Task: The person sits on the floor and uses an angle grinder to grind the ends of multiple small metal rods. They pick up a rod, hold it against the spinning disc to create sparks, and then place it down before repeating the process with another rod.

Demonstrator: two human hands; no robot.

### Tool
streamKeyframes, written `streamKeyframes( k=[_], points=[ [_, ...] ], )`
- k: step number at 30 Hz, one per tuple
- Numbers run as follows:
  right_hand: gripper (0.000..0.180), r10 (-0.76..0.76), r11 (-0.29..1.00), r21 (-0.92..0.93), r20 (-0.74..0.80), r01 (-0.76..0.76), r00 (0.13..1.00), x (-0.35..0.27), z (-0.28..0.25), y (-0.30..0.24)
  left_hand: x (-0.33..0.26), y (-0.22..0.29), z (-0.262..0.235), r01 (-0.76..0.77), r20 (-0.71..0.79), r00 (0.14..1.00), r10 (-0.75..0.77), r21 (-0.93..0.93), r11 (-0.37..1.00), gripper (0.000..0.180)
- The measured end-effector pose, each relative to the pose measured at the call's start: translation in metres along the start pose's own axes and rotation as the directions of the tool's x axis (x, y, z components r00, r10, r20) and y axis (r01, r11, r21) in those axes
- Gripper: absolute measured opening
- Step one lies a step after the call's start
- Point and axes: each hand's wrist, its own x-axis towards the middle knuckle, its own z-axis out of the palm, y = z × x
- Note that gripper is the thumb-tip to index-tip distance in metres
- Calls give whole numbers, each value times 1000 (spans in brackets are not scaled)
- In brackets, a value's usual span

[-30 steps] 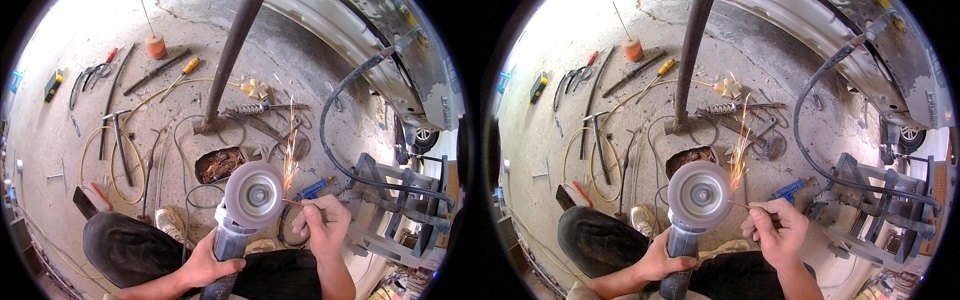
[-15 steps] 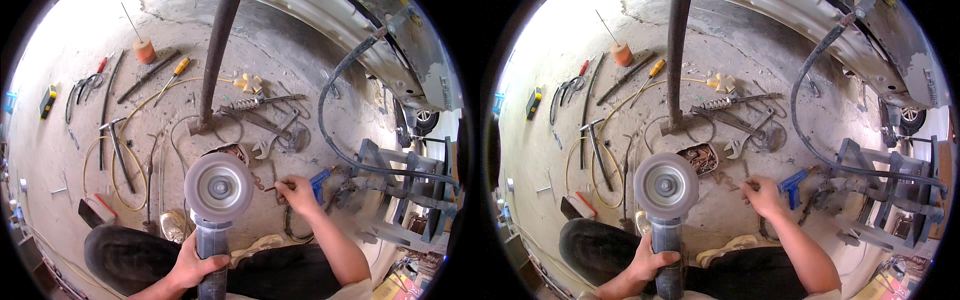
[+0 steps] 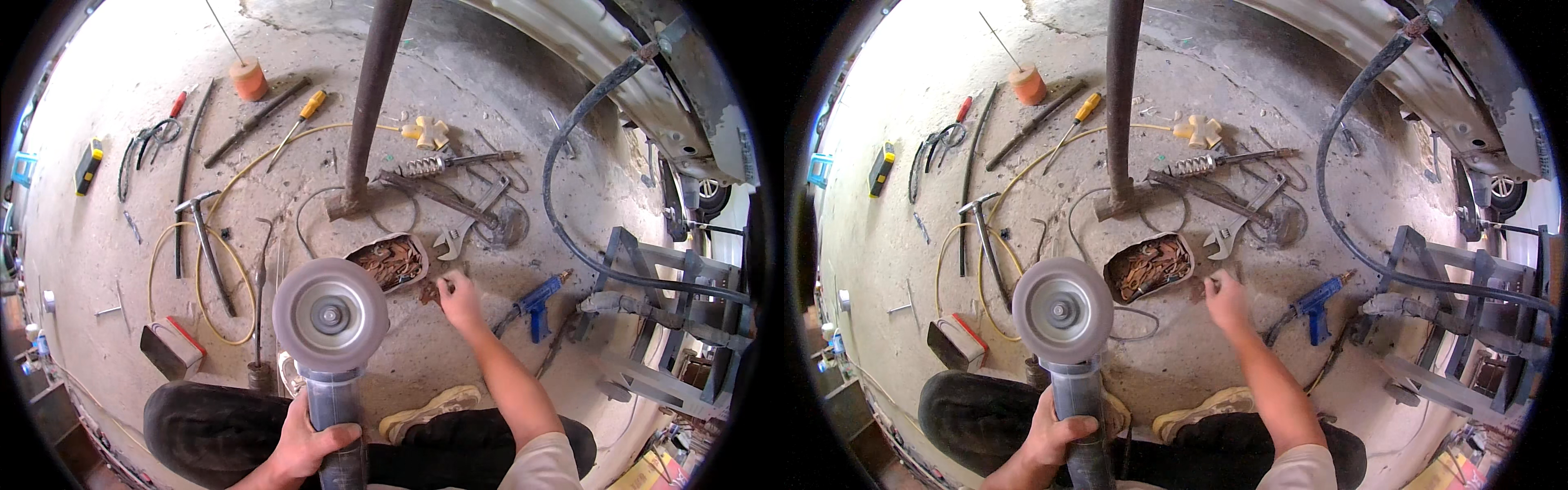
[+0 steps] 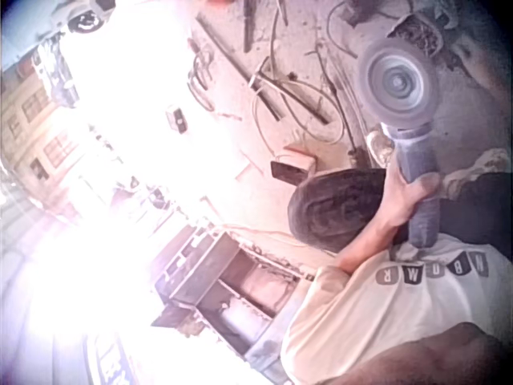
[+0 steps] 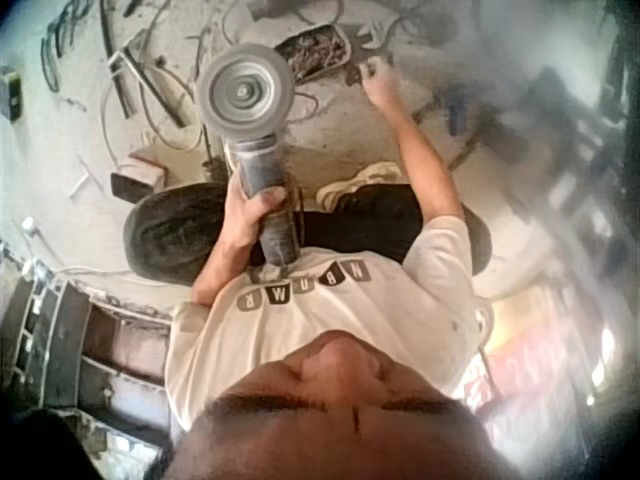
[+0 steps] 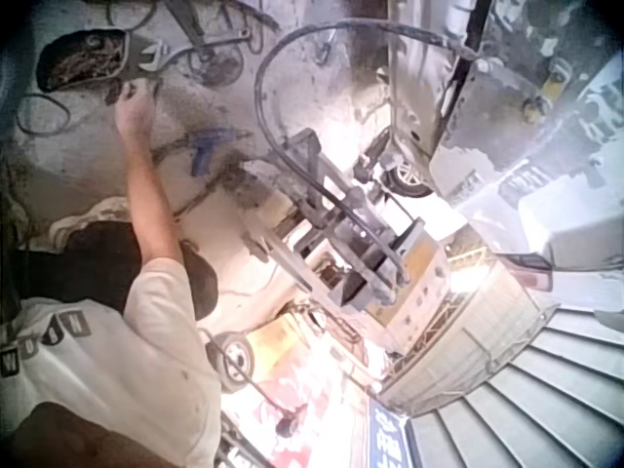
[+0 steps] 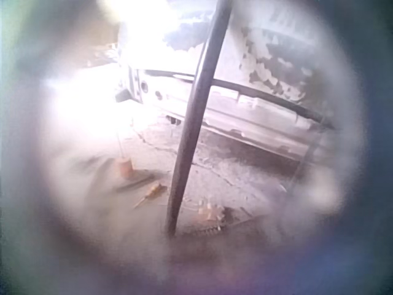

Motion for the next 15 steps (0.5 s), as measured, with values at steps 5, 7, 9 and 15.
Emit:
streamKeyframes(
  k=[5, 7, 9, 15],
  points=[
    [12, -422, 906, -95, -125, 412, 898, 10, 7, -54, 1, 12, 5, 1, 63, 998, 1, -32, 999, 47],
    [10, -475, 861, -224, -28, 457, 880, 15, 19, -68, 1, 13, 4, -9, 61, 998, 10, -24, 1000, 46],
    [11, -502, 824, -275, 53, 496, 863, 23, 35, -76, -1, 12, 4, -17, 48, 999, 19, -39, 999, 45],
    [10, -611, 650, -318, 322, 690, 723, 32, 70, -87, -2, 12, 4, -15, -40, 999, 17, 54, 998, 56]
  ],
)
